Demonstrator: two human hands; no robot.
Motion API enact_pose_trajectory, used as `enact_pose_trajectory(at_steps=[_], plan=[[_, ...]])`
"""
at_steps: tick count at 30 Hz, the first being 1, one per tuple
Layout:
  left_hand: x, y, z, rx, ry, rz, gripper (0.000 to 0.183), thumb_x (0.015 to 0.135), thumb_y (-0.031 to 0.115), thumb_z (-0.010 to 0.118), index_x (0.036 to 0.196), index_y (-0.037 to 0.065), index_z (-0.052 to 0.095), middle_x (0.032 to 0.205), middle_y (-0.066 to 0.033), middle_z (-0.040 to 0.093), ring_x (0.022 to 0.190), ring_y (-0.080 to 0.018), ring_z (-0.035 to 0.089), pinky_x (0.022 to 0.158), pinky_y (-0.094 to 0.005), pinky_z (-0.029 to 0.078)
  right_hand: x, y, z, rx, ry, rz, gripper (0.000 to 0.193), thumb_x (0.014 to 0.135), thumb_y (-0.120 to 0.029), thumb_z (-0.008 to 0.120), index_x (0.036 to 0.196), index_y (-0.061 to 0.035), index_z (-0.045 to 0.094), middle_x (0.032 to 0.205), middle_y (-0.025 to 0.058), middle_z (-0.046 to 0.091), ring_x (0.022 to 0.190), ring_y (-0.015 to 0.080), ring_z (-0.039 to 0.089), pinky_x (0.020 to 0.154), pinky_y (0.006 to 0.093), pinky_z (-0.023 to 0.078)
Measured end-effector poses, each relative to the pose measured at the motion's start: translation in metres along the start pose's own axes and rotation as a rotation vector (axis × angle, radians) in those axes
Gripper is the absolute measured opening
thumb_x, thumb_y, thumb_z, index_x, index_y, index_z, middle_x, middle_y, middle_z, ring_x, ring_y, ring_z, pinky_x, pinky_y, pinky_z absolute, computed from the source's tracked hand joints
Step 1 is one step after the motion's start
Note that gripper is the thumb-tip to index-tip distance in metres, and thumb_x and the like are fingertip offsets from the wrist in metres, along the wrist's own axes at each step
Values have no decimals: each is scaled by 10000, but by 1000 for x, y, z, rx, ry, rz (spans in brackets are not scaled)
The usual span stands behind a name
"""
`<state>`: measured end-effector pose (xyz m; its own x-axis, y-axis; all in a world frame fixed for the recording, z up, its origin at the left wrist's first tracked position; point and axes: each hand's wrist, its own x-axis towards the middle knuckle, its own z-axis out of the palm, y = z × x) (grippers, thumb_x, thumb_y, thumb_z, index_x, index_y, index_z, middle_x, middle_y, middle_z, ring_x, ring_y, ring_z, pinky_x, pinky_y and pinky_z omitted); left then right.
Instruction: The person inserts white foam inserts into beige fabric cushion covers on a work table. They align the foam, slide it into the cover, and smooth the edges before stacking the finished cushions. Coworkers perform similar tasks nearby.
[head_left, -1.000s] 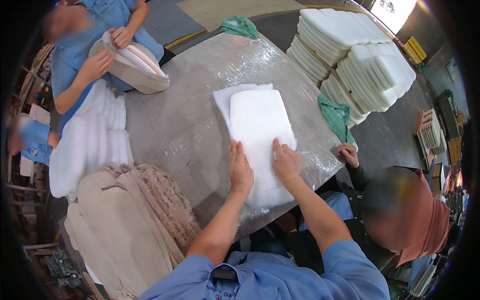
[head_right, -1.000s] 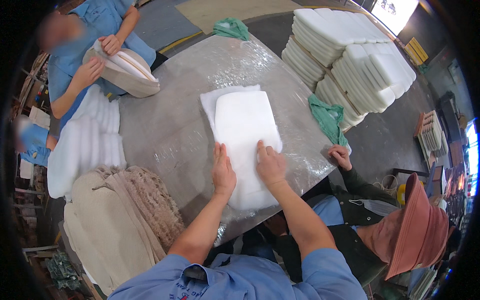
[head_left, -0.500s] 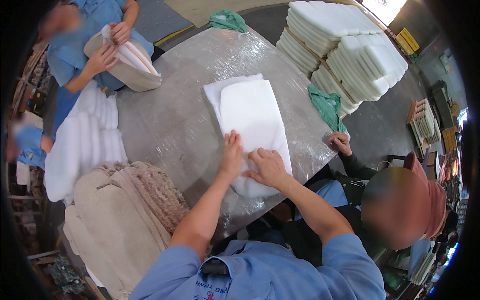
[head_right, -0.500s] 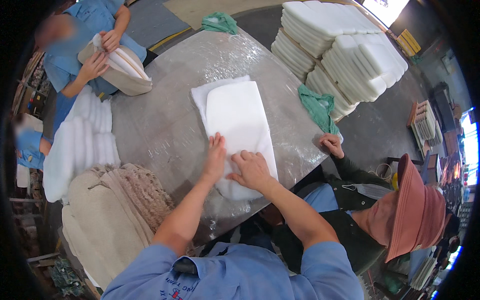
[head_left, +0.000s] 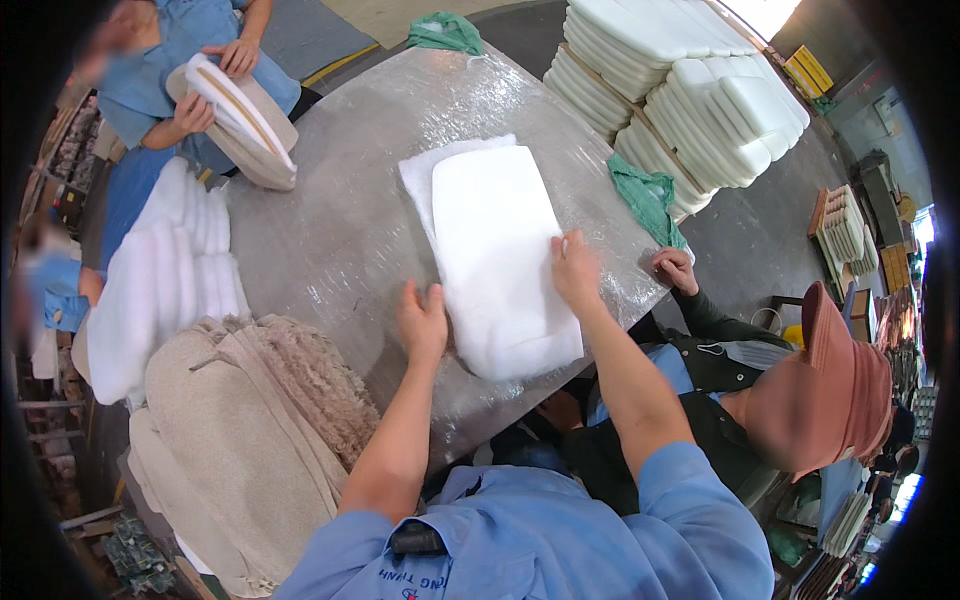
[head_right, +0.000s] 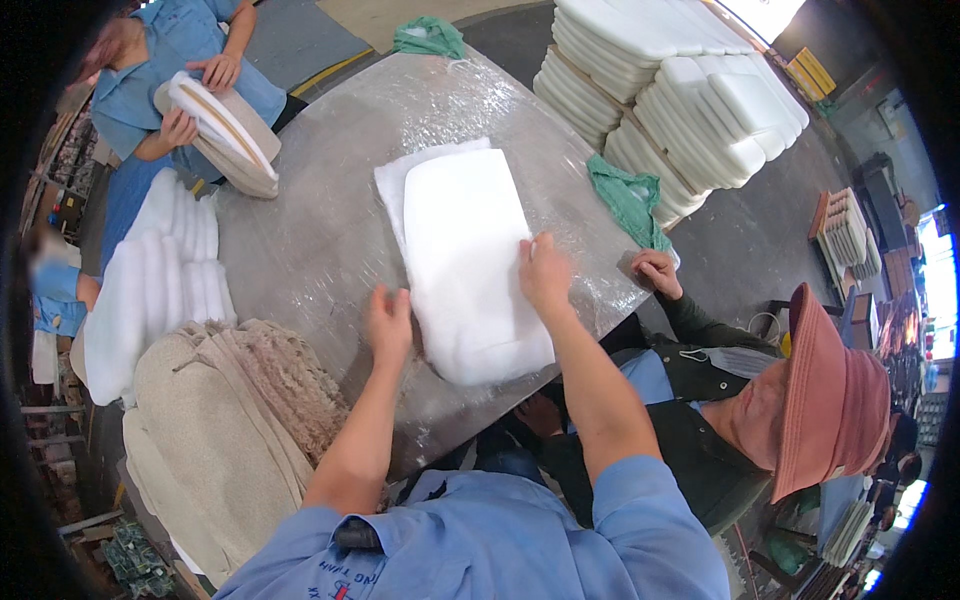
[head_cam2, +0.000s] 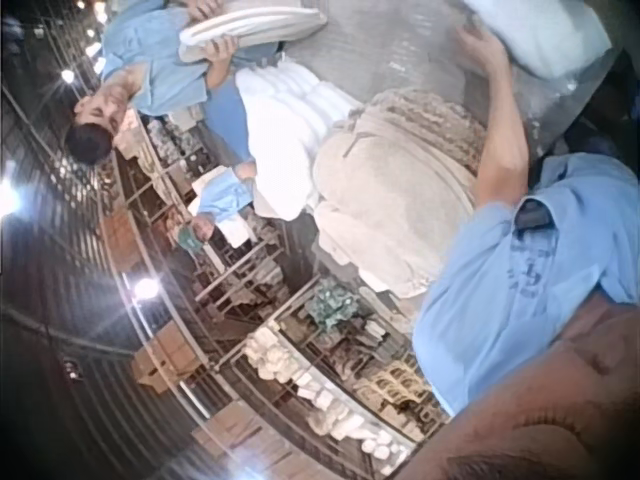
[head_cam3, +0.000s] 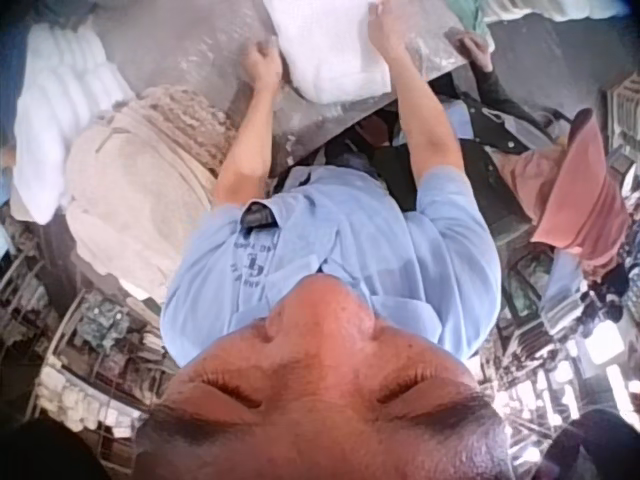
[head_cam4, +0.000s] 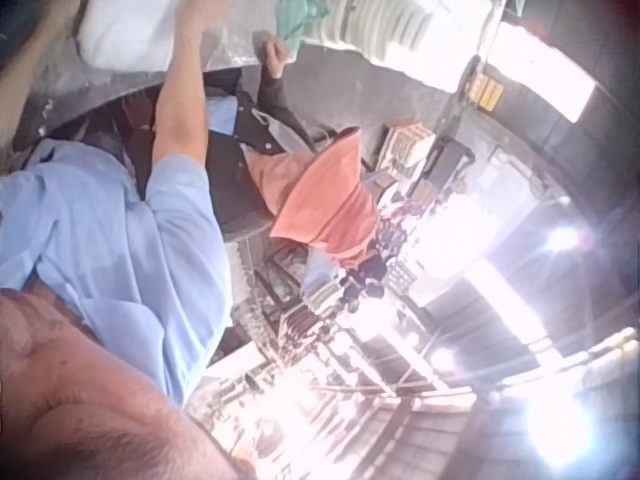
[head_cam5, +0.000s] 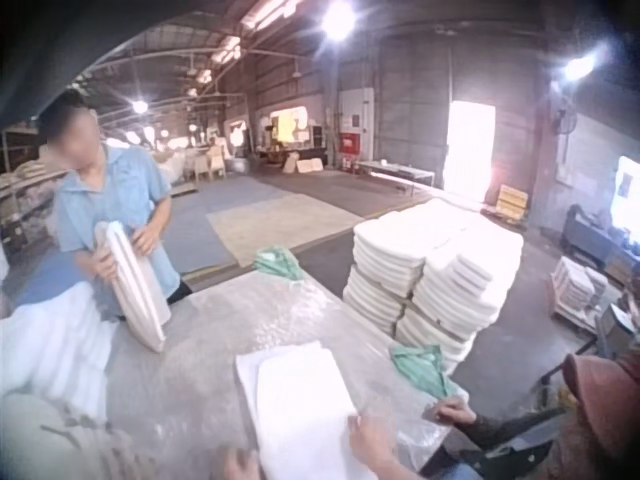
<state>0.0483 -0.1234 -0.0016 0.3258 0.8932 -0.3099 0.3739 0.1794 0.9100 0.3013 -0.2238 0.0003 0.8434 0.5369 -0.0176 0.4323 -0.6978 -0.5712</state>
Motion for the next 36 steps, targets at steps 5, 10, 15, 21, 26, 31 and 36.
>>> enact_pose_trajectory(at_steps=[5,10,15,21,26,31,36], plan=[[26,-15,-31,42,-155,-46,411,1057,294,668,1287,-43,716,1198,-170,755,1024,-210,685,900,-382,544,-48,-11,13,79,-130,0,325,1078,-348,592,1212,-53,565,1078,278,736,1010,509,697,876,601,520],[33,-6,-68,-138,237,140,331,1070,110,542,1334,-17,695,1345,-183,724,1272,-274,663,1126,-374,477,-79,-35,-20,35,-56,-213,313,1051,-367,626,1264,-138,631,1088,204,714,984,447,711,853,570,543],[-62,-58,-47,56,464,15,486,983,-55,487,1445,14,619,1479,-176,648,1406,-323,583,1202,-401,416,-122,-91,-8,-194,-292,-892,328,1010,-450,667,1214,-195,686,1124,149,639,986,366,676,798,498,527],[-121,-57,-31,380,121,246,906,946,179,700,1675,-16,199,1754,-256,195,1630,-436,173,1318,-507,164,-133,-93,28,-315,-473,-1094,290,1018,-425,645,1113,-151,648,1100,118,627,976,339,698,780,476,542],[-105,-48,-10,534,41,194,1308,846,515,849,1695,-41,24,1771,-289,69,1641,-480,49,1317,-595,41,-92,-80,62,-19,-392,-889,173,1024,-283,628,1034,-111,619,994,153,666,850,390,718,699,501,564],[-103,-50,-17,559,42,146,1353,822,552,859,1696,-41,13,1773,-285,64,1644,-465,56,1319,-585,40,-101,-85,24,-26,-498,-708,132,991,-207,651,1043,-92,611,969,163,678,837,404,713,728,514,578],[-108,-46,-14,615,40,186,1363,798,558,876,1695,-37,39,1763,-292,95,1632,-471,104,1314,-594,68,-106,-63,5,-222,-689,-931,226,933,-166,677,1142,-115,609,1033,143,681,931,383,729,781,536,573]])
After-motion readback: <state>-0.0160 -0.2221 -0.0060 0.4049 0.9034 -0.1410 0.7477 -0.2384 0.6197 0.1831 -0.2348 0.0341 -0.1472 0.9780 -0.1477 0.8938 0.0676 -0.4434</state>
